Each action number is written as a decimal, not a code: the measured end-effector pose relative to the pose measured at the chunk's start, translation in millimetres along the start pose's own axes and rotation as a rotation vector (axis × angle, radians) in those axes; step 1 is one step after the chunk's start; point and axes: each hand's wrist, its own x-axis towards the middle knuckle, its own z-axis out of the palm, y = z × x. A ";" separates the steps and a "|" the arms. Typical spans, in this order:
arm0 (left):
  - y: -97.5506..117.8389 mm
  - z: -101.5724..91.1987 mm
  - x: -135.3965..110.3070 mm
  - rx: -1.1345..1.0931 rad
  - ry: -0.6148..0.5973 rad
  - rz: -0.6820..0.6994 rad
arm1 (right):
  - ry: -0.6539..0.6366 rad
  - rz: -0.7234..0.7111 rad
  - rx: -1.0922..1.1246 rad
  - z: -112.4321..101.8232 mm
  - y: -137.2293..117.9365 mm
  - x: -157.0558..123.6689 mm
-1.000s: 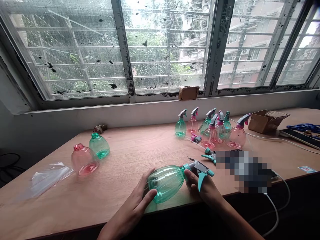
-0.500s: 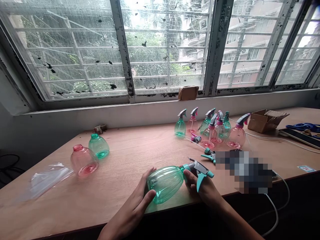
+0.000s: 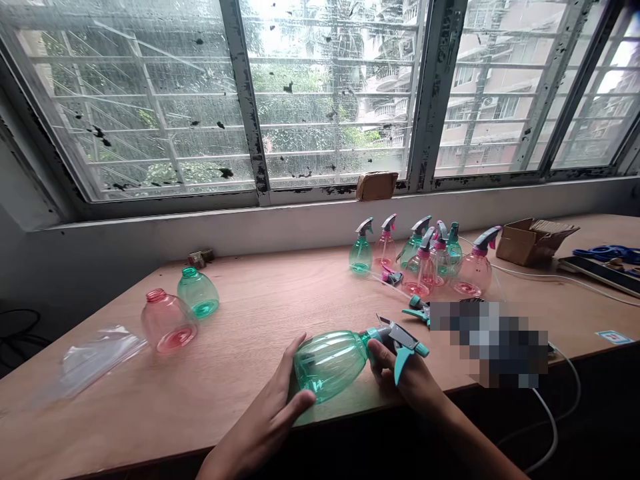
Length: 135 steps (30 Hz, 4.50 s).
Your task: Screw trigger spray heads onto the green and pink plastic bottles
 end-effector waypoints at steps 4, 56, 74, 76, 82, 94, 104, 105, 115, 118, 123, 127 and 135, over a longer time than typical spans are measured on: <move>0.4 -1.5 -1.3 -0.027 -0.016 -0.033 | -0.003 0.004 -0.002 -0.3 0.2 -0.7; -12.1 1.8 4.7 -0.003 0.027 0.029 | 0.015 0.029 -0.006 -1.8 4.4 -0.2; -10.3 4.0 2.0 -0.037 0.125 0.111 | -0.009 0.003 -0.065 -2.0 1.3 -2.6; -8.4 4.1 0.4 -0.008 0.129 0.112 | -0.006 -0.004 -0.076 -1.3 -0.2 -3.0; -2.5 -3.3 0.1 -0.101 0.026 -0.025 | -0.023 -0.059 -0.089 -1.6 -0.2 -2.1; -21.3 5.7 3.0 -0.079 0.151 0.153 | -0.016 -0.062 -0.076 -1.0 0.3 -3.6; -6.3 -4.3 0.9 -0.143 -0.016 0.013 | -0.048 -0.079 -0.042 -1.3 2.3 -3.1; -7.3 -3.5 1.8 -0.170 -0.007 0.021 | -0.053 -0.070 -0.034 -0.8 1.3 -3.4; -10.7 2.6 0.9 -0.242 0.056 0.000 | -0.033 0.016 0.026 2.7 -4.2 -4.5; -6.6 -0.9 -2.1 -0.195 0.004 0.010 | -0.017 -0.012 -0.003 0.9 -1.1 -4.3; -5.2 -4.3 -1.6 -0.077 -0.031 -0.007 | -0.036 -0.043 -0.027 -1.4 5.4 -3.5; -12.2 1.3 3.7 -0.049 0.049 0.041 | -0.060 -0.022 0.022 -1.1 7.0 -3.0; -22.2 11.9 5.5 0.078 0.176 0.139 | -0.117 -0.035 0.020 0.0 1.2 -5.7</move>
